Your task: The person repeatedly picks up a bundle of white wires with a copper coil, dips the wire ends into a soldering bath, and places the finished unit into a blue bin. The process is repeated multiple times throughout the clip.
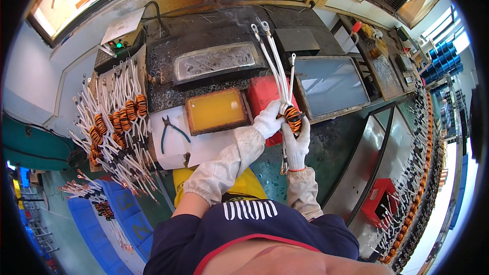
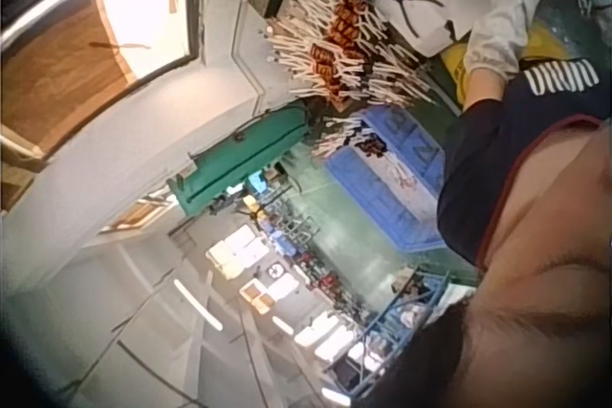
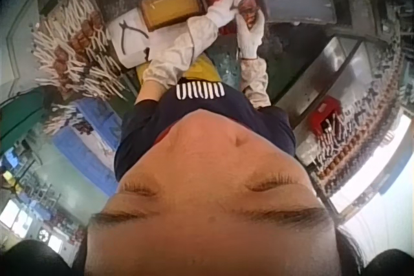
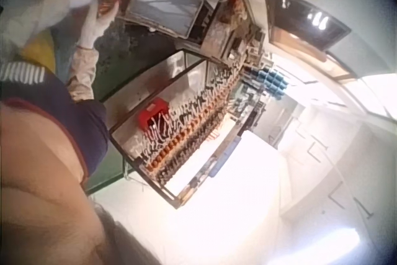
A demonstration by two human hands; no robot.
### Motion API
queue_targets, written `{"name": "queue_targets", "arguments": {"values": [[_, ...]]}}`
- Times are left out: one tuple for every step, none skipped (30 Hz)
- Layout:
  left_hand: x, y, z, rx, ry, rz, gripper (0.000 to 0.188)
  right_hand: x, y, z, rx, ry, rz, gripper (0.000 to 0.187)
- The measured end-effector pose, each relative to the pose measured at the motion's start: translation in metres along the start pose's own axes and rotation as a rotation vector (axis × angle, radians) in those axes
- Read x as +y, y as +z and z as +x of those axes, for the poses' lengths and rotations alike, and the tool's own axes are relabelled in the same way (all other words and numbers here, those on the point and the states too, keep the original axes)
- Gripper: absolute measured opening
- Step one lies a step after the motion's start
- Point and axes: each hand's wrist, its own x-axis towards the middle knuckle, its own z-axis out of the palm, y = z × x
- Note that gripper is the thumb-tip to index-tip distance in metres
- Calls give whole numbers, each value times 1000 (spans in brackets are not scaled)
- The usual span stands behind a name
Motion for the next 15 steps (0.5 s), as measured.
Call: {"name": "queue_targets", "arguments": {"values": [[11,-6,-1,-10,-26,5,41,-4,0,2,-5,24,75,57],[14,-6,-3,-17,-15,15,42,-9,0,3,-10,48,150,56],[17,-7,-5,-19,-3,24,42,-17,0,3,7,49,202,54],[22,-8,-8,-24,8,36,42,-35,-5,0,-29,114,284,52],[26,-9,-13,1,57,4,44,-37,-6,2,-23,121,353,52],[35,-12,-18,-1,71,12,47,-38,-11,2,-8,130,421,51],[44,-16,-24,-1,82,19,49,-41,-15,5,-15,216,510,50],[51,-19,-30,0,92,26,52,-46,-18,6,-28,238,674,48],[58,-23,-37,9,119,7,61,-45,-21,8,-24,291,735,46],[64,-25,-42,1,109,-7,61,-41,-26,11,-20,345,796,44],[68,-25,-46,-7,99,-21,62,-32,-32,14,-137,310,866,42],[74,-26,-50,-15,93,-35,63,-30,-33,16,-193,264,907,42],[81,-28,-56,0,124,-44,58,-27,-34,17,-246,288,986,42],[82,-27,-60,-10,134,-106,56,-25,-36,16,-301,312,1065,44],[83,-25,-63,-22,147,-170,55,-6,-41,19,-312,323,1036,47]]}}
